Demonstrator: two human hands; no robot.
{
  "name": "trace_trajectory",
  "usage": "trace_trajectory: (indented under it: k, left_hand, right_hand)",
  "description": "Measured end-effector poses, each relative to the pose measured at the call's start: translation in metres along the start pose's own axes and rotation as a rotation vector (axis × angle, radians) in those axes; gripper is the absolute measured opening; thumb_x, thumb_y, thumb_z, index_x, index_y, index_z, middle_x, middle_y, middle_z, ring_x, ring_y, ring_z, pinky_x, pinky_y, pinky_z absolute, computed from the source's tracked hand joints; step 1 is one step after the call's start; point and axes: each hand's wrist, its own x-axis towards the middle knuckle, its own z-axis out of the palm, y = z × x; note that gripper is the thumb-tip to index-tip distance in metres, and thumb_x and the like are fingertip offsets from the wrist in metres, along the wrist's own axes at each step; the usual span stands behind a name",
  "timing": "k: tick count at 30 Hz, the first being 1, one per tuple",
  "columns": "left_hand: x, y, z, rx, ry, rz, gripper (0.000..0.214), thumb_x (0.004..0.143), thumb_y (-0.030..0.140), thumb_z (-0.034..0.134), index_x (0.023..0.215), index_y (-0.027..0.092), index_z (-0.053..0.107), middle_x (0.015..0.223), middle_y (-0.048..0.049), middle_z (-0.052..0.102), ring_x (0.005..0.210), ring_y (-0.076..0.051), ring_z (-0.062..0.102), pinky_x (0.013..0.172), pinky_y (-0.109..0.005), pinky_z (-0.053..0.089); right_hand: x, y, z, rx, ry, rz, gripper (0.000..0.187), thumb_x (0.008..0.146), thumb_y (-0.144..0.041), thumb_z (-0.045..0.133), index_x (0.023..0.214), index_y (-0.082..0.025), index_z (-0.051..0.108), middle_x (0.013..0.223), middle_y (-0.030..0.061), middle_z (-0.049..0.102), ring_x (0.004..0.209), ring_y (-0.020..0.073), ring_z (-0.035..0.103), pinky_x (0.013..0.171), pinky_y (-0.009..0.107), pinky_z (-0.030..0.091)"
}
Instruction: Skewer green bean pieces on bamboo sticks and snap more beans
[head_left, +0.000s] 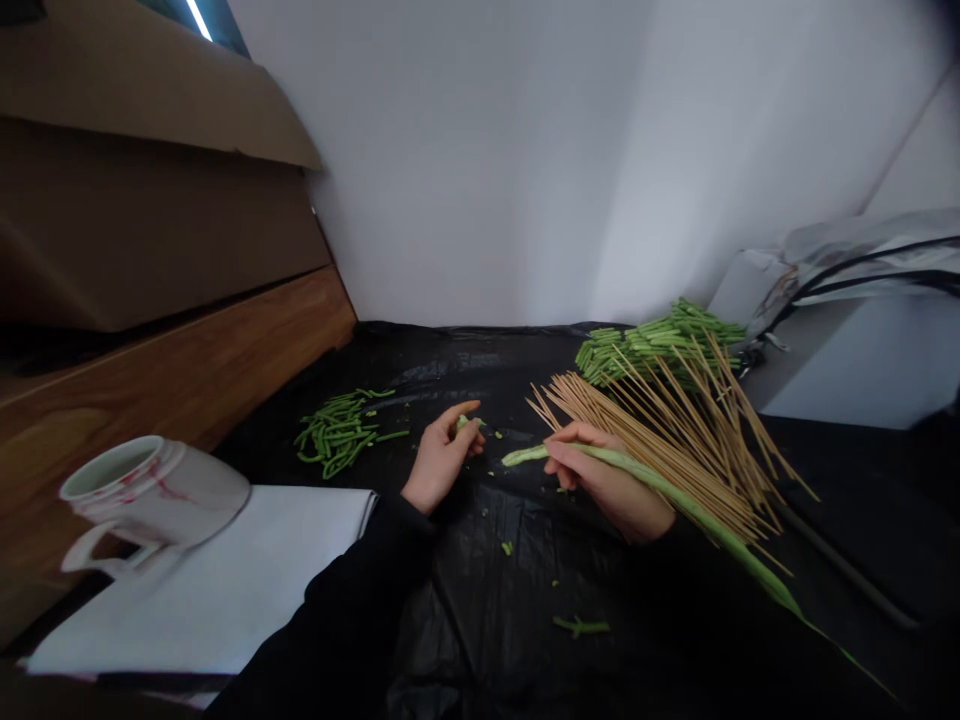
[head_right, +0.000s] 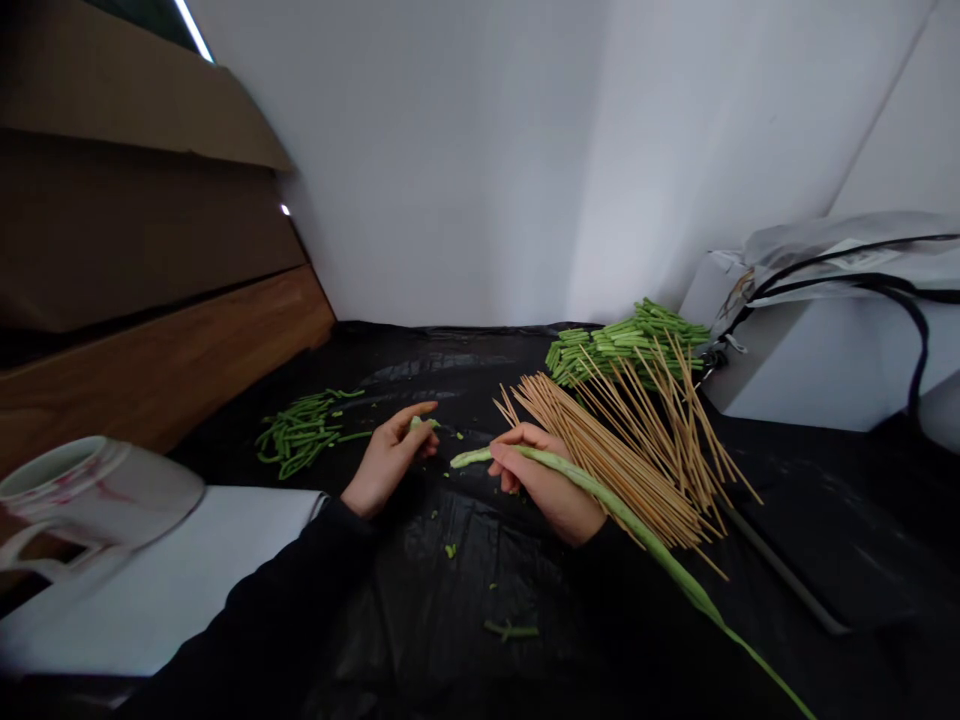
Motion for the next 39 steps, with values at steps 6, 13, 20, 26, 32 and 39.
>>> trace_trajectory:
  k: [6, 13, 20, 26, 32, 39]
  left_hand:
    - [-0.014, 0.005, 0.005, 0.557, -0.053, 0.453, 0.031, 0.094, 0.031, 0.048, 0.116, 0.020, 0.065, 0.116, -0.0076, 0.066, 0.109, -0.021, 0.059, 0.097, -0.034, 0.043]
    - [-0.031, 0.008, 0.023, 0.826, -0.398, 0.587, 0.034, 0.099, 0.033, 0.037, 0.126, 0.020, 0.054, 0.107, -0.0073, 0.066, 0.098, -0.020, 0.062, 0.088, -0.033, 0.049]
    - [-0.025, 0.009, 0.018, 1.069, -0.219, 0.613, 0.027, 0.099, 0.028, 0.034, 0.109, 0.017, 0.056, 0.099, -0.0074, 0.066, 0.092, -0.022, 0.063, 0.081, -0.034, 0.047]
    - [-0.023, 0.014, 0.014, 1.157, -0.172, 0.574, 0.026, 0.099, 0.029, 0.032, 0.101, 0.017, 0.055, 0.090, -0.0058, 0.066, 0.084, -0.021, 0.063, 0.076, -0.033, 0.047]
    - [-0.021, 0.009, 0.010, 1.134, -0.137, 0.521, 0.024, 0.099, 0.029, 0.034, 0.105, 0.018, 0.055, 0.096, -0.0057, 0.067, 0.086, -0.021, 0.064, 0.077, -0.032, 0.047]
    - [-0.024, 0.006, 0.014, 1.079, -0.205, 0.591, 0.029, 0.099, 0.026, 0.033, 0.122, 0.019, 0.050, 0.110, -0.0076, 0.063, 0.099, -0.019, 0.061, 0.086, -0.032, 0.047]
  right_hand:
    - [-0.001, 0.005, 0.005, 0.008, -0.045, 0.030, 0.017, 0.083, -0.034, 0.063, 0.084, -0.017, 0.061, 0.068, 0.0009, 0.065, 0.051, 0.0079, 0.051, 0.048, 0.021, 0.038]
    - [-0.001, 0.007, 0.008, 0.010, -0.053, 0.005, 0.017, 0.083, -0.034, 0.063, 0.082, -0.017, 0.061, 0.067, 0.0002, 0.064, 0.051, 0.0080, 0.052, 0.049, 0.021, 0.040]
    - [0.000, 0.008, 0.006, 0.063, -0.021, 0.028, 0.026, 0.078, -0.034, 0.069, 0.098, -0.018, 0.061, 0.067, -0.0001, 0.065, 0.050, 0.0082, 0.051, 0.047, 0.021, 0.038]
    - [-0.001, -0.003, -0.001, 0.153, 0.007, -0.008, 0.030, 0.077, -0.034, 0.070, 0.102, -0.020, 0.062, 0.071, -0.0004, 0.065, 0.053, 0.0083, 0.051, 0.049, 0.022, 0.039]
    - [-0.002, -0.012, -0.005, 0.036, 0.095, 0.004, 0.027, 0.077, -0.038, 0.069, 0.094, -0.018, 0.065, 0.068, 0.0011, 0.066, 0.053, 0.0096, 0.053, 0.050, 0.023, 0.041]
    - [-0.004, -0.013, -0.001, -0.150, 0.174, -0.067, 0.024, 0.080, -0.039, 0.064, 0.091, -0.018, 0.064, 0.065, 0.0010, 0.066, 0.050, 0.0107, 0.055, 0.049, 0.024, 0.043]
